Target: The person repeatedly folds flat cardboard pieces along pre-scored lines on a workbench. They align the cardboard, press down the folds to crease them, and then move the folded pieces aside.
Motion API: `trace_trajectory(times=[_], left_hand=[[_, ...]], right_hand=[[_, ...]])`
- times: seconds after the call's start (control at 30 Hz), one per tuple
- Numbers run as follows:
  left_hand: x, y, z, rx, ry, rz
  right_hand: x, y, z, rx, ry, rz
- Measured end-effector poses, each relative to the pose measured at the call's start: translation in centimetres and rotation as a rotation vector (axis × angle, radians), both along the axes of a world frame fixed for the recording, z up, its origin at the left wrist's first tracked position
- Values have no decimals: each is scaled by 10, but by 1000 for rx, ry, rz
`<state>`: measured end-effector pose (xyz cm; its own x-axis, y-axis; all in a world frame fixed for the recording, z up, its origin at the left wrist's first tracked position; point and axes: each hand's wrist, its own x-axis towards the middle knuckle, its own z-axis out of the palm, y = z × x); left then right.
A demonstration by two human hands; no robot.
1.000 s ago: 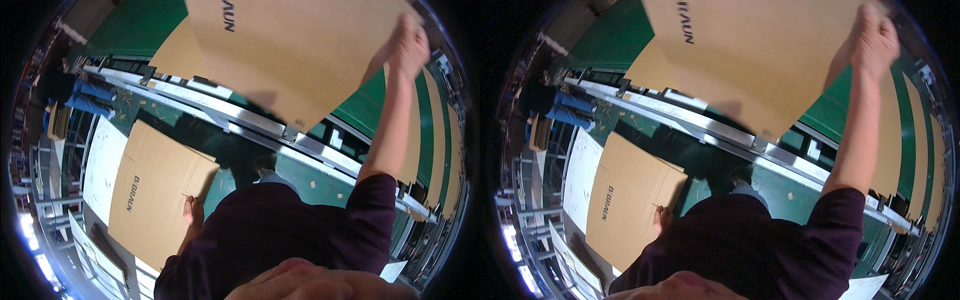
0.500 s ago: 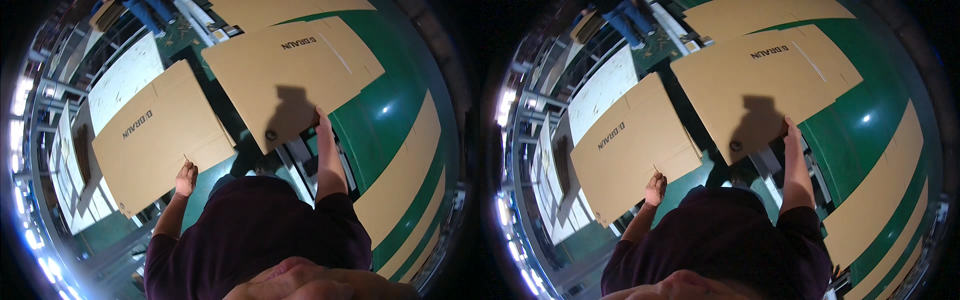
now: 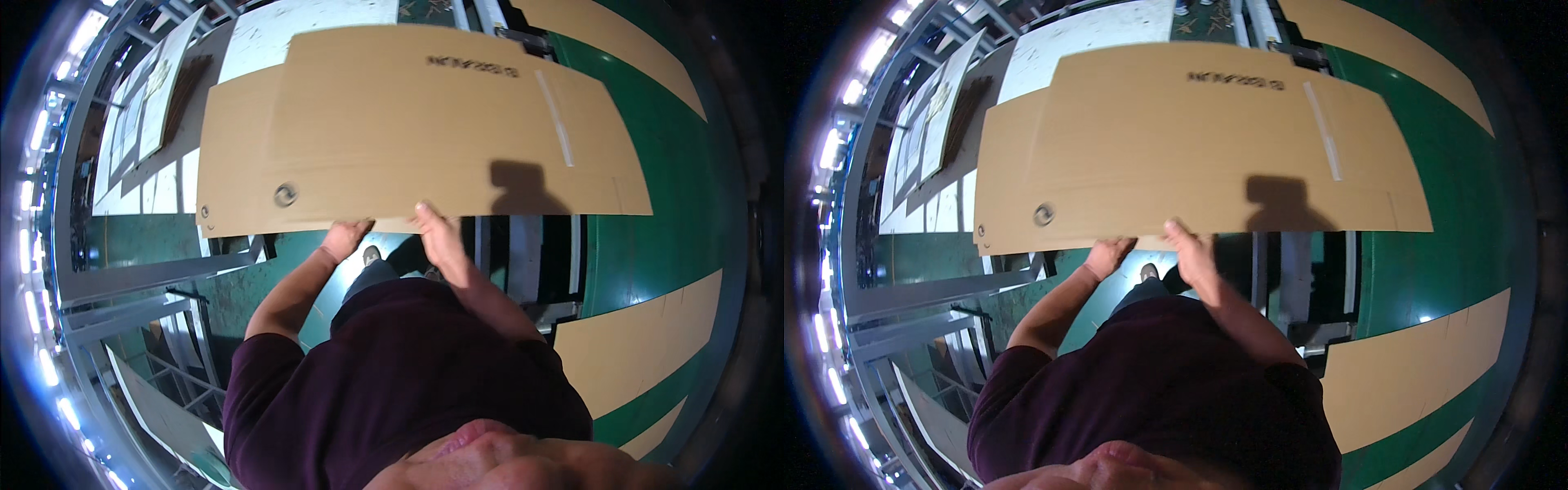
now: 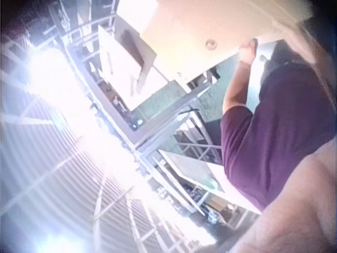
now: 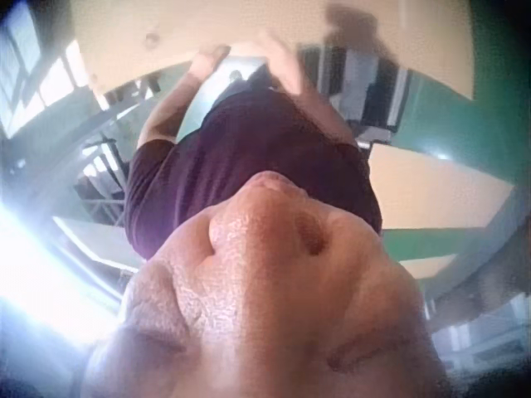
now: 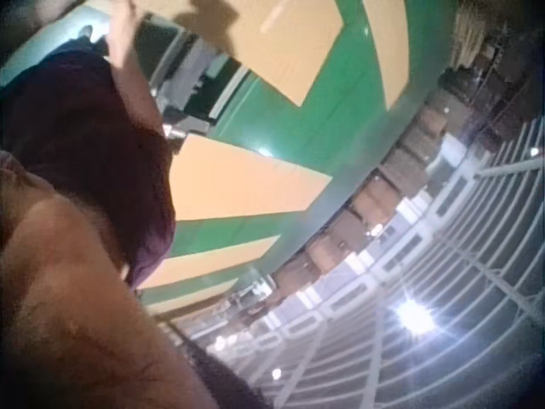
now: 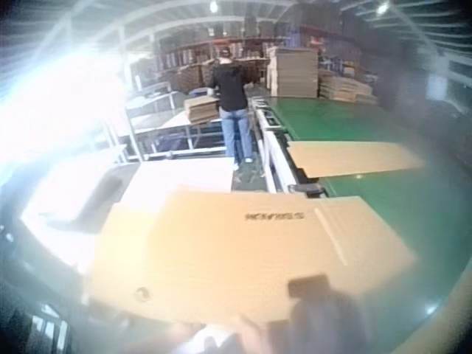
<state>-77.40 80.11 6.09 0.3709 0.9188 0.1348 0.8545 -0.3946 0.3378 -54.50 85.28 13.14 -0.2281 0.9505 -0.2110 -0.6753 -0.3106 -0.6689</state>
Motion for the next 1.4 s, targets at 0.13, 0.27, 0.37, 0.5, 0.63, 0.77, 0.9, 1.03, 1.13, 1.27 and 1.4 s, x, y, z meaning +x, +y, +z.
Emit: trace_trajectory(times=[0.13,0.27,0.37,0.5,0.63,0.77,0.9,1.03,1.13,1.27,1.4], left_hand=[[-1,-7,-19,-212,-297,131],[0,-24,-28,-244,-482,149],[-11,-43,-29,-315,-447,114],[-45,-86,-25,-404,-335,55],[-100,-114,11,-636,-70,-65],[-96,-83,76,-738,-123,-108],[-31,-14,97,-153,-438,-158],[9,22,62,109,57,-241],[5,15,25,187,71,-213],[11,16,32,171,81,-182],[15,12,17,146,112,-129]], right_hand=[[-66,-39,-18,-229,267,358],[-126,-61,-35,-292,193,463],[-195,-82,-41,-393,224,552],[-263,-93,-57,-771,224,835],[-252,-64,-57,-963,126,895],[-176,-31,-20,-411,286,1099],[-57,43,15,120,-385,638],[92,133,-49,309,-1290,-258],[169,174,-55,158,-1819,-69],[222,194,-78,92,-1514,-95],[155,179,54,313,-1580,138]])
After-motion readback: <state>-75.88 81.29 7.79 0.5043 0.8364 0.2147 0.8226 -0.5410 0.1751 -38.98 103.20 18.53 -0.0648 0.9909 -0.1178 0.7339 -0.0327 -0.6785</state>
